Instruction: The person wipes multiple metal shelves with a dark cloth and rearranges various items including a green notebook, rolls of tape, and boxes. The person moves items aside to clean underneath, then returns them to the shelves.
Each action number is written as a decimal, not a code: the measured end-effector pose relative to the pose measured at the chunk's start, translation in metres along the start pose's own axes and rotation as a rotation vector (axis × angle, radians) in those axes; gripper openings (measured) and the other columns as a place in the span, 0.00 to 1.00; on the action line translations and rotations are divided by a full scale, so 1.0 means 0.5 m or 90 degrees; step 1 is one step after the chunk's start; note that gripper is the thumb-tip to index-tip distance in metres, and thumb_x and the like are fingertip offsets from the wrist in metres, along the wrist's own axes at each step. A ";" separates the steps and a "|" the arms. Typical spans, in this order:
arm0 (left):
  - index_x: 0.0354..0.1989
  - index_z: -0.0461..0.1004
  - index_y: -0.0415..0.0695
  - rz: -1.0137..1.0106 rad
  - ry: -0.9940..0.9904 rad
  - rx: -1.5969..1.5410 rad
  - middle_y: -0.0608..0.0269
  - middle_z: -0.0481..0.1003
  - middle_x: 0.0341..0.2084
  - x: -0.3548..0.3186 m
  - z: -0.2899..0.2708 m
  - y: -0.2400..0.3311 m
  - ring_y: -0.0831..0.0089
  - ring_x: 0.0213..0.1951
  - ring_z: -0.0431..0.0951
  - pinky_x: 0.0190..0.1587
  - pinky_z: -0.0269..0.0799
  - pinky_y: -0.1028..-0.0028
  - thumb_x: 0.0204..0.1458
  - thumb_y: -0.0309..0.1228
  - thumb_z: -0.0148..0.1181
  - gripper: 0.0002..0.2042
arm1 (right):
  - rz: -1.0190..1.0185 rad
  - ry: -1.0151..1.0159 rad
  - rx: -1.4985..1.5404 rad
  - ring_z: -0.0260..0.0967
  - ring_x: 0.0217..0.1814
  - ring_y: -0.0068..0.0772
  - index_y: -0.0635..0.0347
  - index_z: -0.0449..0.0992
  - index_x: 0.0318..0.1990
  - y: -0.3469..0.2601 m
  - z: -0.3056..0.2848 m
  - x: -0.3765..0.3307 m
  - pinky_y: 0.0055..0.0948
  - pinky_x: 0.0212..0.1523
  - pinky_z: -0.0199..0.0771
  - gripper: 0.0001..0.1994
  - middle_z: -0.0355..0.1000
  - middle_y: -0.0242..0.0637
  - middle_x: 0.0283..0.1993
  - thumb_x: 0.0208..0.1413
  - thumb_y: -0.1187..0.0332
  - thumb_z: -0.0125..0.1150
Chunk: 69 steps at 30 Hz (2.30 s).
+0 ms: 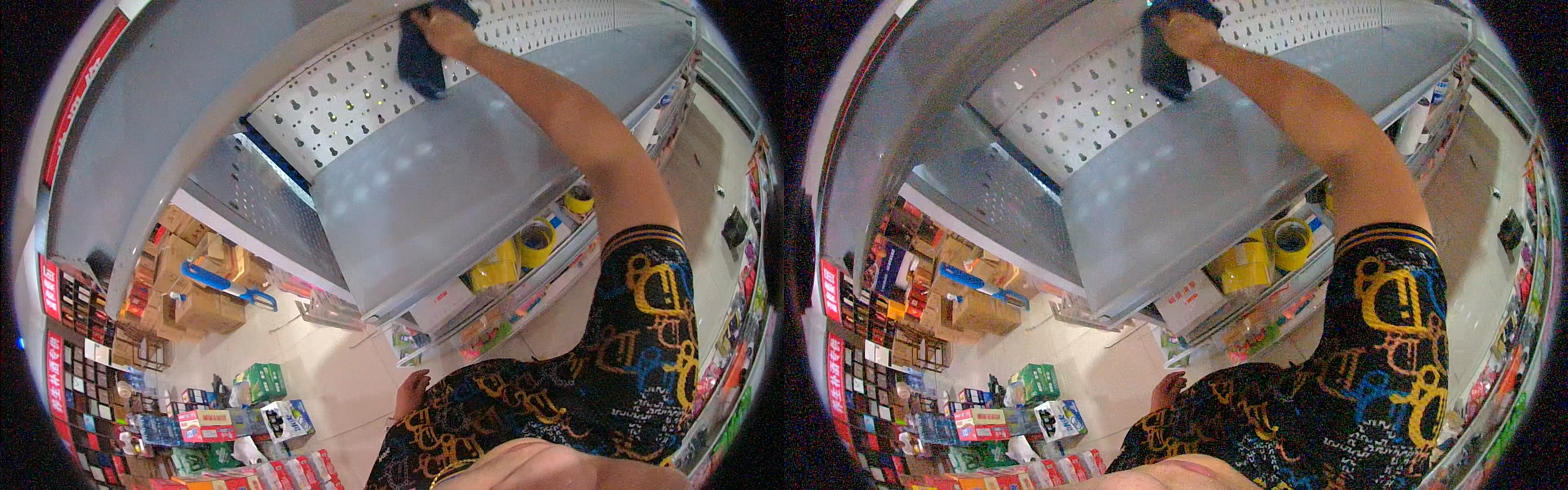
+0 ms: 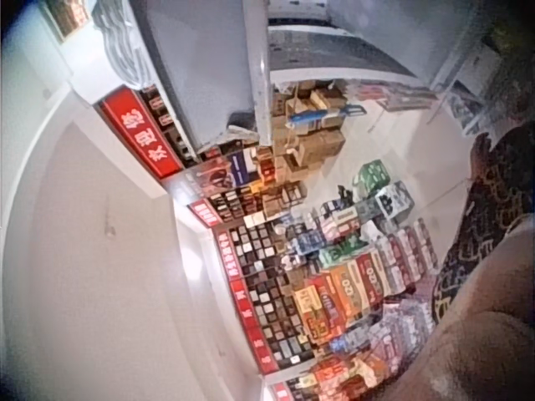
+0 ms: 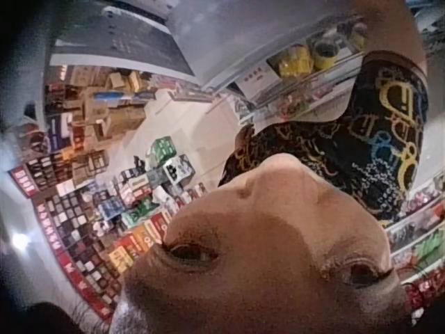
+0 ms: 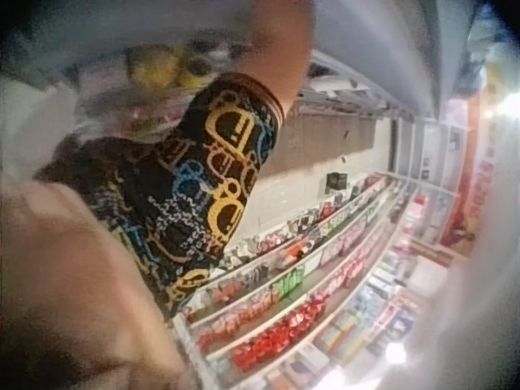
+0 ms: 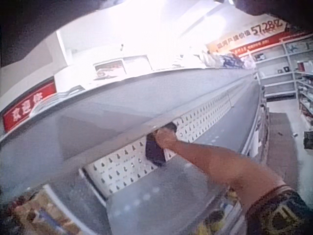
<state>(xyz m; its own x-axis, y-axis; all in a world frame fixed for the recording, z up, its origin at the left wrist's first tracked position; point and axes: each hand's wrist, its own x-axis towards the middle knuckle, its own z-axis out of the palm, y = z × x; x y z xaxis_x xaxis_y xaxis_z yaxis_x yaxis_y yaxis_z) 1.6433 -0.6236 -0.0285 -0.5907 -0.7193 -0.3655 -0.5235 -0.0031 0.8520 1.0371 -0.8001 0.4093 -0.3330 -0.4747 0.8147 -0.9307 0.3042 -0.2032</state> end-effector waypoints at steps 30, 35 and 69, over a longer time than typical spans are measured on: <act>0.51 0.73 0.44 0.069 -0.053 -0.025 0.54 0.78 0.37 -0.057 -0.066 -0.114 0.66 0.40 0.79 0.44 0.72 0.71 0.60 0.34 0.55 0.13 | -0.056 -0.501 -0.044 0.68 0.56 0.46 0.58 0.70 0.55 -0.048 -0.109 -0.184 0.41 0.57 0.67 0.33 0.69 0.47 0.55 0.42 0.50 0.69; 0.51 0.73 0.45 0.087 -0.061 -0.010 0.55 0.79 0.37 -0.068 -0.056 -0.199 0.64 0.41 0.79 0.43 0.73 0.68 0.60 0.39 0.53 0.15 | 0.283 -0.268 0.057 0.77 0.36 0.45 0.64 0.80 0.35 -0.031 -0.052 -0.156 0.42 0.40 0.78 0.21 0.77 0.48 0.34 0.42 0.53 0.65; 0.58 0.66 0.50 0.703 0.424 0.691 0.57 0.69 0.55 0.061 0.161 0.957 0.50 0.61 0.62 0.63 0.54 0.49 0.47 0.40 0.63 0.28 | -0.127 -0.404 -0.017 0.71 0.49 0.50 0.57 0.77 0.47 0.513 -0.160 -0.186 0.42 0.53 0.69 0.18 0.75 0.48 0.45 0.47 0.67 0.65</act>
<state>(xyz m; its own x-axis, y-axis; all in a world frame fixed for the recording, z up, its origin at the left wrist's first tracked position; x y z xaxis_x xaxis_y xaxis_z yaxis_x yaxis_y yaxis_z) 1.3254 -0.5909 0.3381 -0.7422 -0.1997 0.6398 -0.3843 0.9089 -0.1621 0.8417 -0.6119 0.3248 -0.1877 -0.9154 0.3560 -0.9822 0.1776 -0.0613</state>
